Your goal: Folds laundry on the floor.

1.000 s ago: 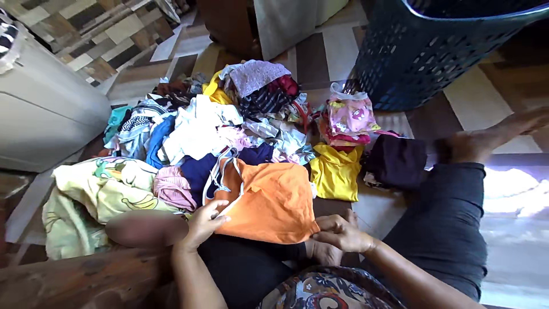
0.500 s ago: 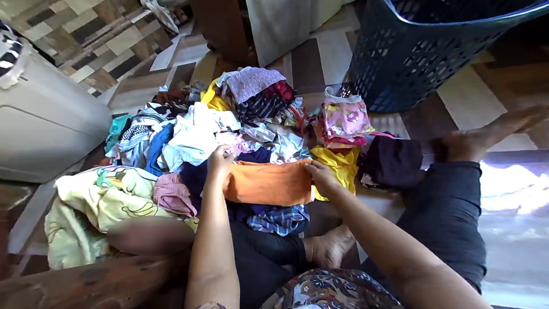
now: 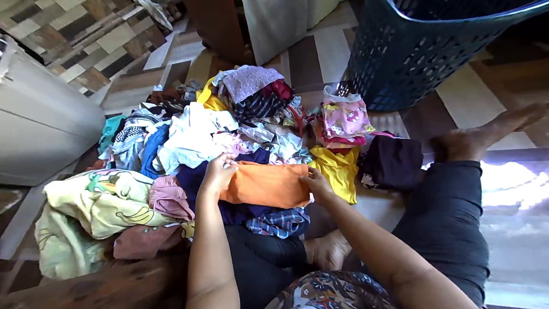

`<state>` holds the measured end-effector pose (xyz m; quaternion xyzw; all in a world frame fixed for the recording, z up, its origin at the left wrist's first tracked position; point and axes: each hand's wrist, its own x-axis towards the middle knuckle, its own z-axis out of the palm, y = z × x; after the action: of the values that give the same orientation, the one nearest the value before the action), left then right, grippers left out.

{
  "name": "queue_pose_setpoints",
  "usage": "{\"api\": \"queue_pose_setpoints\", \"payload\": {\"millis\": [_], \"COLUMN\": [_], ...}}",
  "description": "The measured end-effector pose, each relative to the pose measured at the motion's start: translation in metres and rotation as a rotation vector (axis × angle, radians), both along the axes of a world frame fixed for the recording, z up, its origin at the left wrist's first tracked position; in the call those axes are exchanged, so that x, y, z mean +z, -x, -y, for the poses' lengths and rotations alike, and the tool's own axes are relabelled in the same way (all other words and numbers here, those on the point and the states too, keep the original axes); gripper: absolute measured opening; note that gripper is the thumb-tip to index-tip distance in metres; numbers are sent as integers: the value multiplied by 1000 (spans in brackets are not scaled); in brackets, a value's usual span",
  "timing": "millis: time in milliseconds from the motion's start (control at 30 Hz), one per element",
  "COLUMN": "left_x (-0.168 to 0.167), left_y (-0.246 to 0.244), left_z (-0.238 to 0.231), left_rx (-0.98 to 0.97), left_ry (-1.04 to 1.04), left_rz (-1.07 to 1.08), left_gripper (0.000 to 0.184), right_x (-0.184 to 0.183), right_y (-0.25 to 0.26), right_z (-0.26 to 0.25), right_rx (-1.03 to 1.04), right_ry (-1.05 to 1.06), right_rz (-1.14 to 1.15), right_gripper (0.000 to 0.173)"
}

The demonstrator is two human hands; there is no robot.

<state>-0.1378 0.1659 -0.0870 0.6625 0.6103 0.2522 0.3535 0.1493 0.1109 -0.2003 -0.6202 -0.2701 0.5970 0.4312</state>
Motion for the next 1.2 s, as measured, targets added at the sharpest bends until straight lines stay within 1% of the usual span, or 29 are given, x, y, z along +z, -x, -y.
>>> {"api": "queue_pose_setpoints", "payload": {"millis": [33, 100, 133, 200, 233, 300, 333, 367, 400, 467, 500, 533, 600, 633, 667, 700, 767, 833, 900, 933, 1000, 1033, 1067, 1133, 1200], "left_x": [-2, -11, -16, -28, -31, -33, -32, -32, -35, -55, -67, -75, -77, -77, -77, -77, -79, -86, -93, -94, -86, -81, -77, -74, -64], "left_y": [-3, -9, -13, -22, -28, -43, -51, -60, -70, -83, -87, -91, -96, -99, -101, -103, -107, -109, -110, -111, -109, -105, -100, -90, -84], "left_z": [-8, -24, -28, -25, -18, -5, 5, 16, 27, 48, 54, 59, 65, 65, 66, 67, 69, 72, 75, 75, 73, 72, 72, 72, 75], "left_rx": [2, -1, 5, 20, 36, 100, 125, 119, 70, -144, -271, -386, -546, -580, -593, -594, -574, -535, -510, -506, -516, -516, -492, -363, -173], "left_ry": [-26, -59, -56, -48, -66, -107, -137, -174, -215, -319, -324, -268, -54, 12, 43, 59, 52, -25, -90, -89, -22, -5, -8, -20, 84], "left_rz": [-7, -91, -168, -335, -408, -527, -542, -528, -494, -359, -311, -322, -510, -594, -646, -676, -700, -719, -723, -719, -648, -559, -432, -101, 229], "left_gripper": [34, 30, 30, 33, 35, 42, 43, 41, 37, 34, 39, 52, 92, 105, 111, 113, 106, 91, 78, 74, 67, 63, 59, 51, 49], "right_x": [-2, 0, 3, 14, 25, 48, 47, 34, 22, 10, 8, 7, 10, 13, 16, 20, 31, 38, 43, 45, 48, 50, 54, 65, 64], "right_y": [3, 7, 8, 10, 9, 7, 6, 4, 2, 1, 2, 3, 6, 6, 6, 6, 8, 10, 12, 13, 11, 9, 6, 0, -8], "right_z": [-1, 0, 1, 3, 5, 7, 6, 4, 1, 0, 0, 0, 2, 2, 3, 5, 7, 6, 5, 5, 6, 7, 10, 17, 22], "right_rx": [8, 103, 169, 261, 273, 277, 268, 245, 230, 187, 156, 124, 71, 75, 98, 131, 183, 222, 233, 226, 200, 187, 176, 165, 184], "right_ry": [33, 133, 185, 275, 320, 403, 412, 392, 352, 255, 217, 187, 151, 135, 119, 102, 81, 68, 73, 77, 74, 66, 59, 36, -38], "right_rz": [39, 134, 165, 196, 185, 124, 109, 89, 53, -19, -45, -66, -93, -84, -53, -3, 117, 212, 244, 241, 184, 132, 90, 75, 206], "right_gripper": [51, 43, 44, 52, 56, 58, 58, 56, 53, 49, 47, 45, 42, 42, 43, 43, 42, 42, 41, 41, 40, 41, 42, 45, 47]}}
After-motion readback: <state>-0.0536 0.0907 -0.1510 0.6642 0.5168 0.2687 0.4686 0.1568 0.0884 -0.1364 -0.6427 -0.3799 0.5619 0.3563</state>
